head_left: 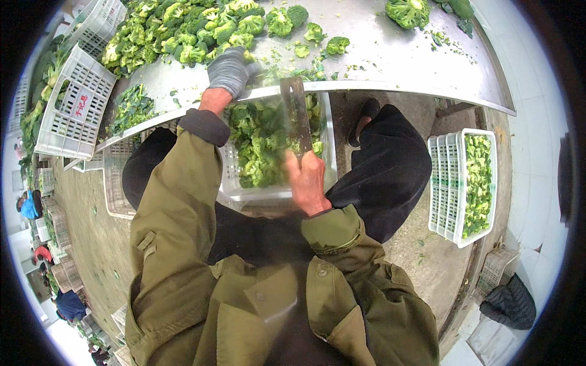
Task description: The person sits on the floor and uses a knife to cut broccoli florets from stalks, placing the cut pieces into a white crate. The person repeatedly picks up broccoli, cuts it, and deposits the florets into the crate.
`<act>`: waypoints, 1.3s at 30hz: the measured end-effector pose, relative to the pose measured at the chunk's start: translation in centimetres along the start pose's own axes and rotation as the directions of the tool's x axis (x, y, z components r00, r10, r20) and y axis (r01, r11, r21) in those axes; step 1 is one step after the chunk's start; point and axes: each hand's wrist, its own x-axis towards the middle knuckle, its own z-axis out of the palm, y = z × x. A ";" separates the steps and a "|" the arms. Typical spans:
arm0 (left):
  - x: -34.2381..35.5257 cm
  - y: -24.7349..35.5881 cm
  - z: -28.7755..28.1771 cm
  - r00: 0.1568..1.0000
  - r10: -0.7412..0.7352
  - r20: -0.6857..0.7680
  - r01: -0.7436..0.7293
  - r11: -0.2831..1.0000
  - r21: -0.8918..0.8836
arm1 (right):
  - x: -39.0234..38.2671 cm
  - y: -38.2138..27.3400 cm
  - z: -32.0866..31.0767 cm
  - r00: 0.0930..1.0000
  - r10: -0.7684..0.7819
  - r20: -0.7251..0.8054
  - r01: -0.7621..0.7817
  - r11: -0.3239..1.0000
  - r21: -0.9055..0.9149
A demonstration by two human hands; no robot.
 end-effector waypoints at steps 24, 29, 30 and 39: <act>-15.8 -1.8 -0.9 0.998 -0.060 -0.005 0.004 0.157 -0.988 | -0.6 0.9 -0.2 0.994 -0.108 0.003 0.108 0.994 -0.032; -10.6 -3.4 -2.2 0.937 -0.166 -0.308 -0.159 0.582 -0.798 | -0.6 0.9 0.0 0.997 -0.071 0.001 0.071 0.996 0.060; -8.8 -3.8 -2.1 0.940 -0.175 -0.294 -0.108 0.664 -0.740 | -0.7 0.8 0.0 0.997 -0.071 0.008 0.071 0.995 0.073; 2.9 -4.4 0.9 0.980 -0.049 -0.194 0.059 0.997 0.044 | -0.1 0.6 -0.3 0.999 0.020 0.043 -0.022 0.999 0.043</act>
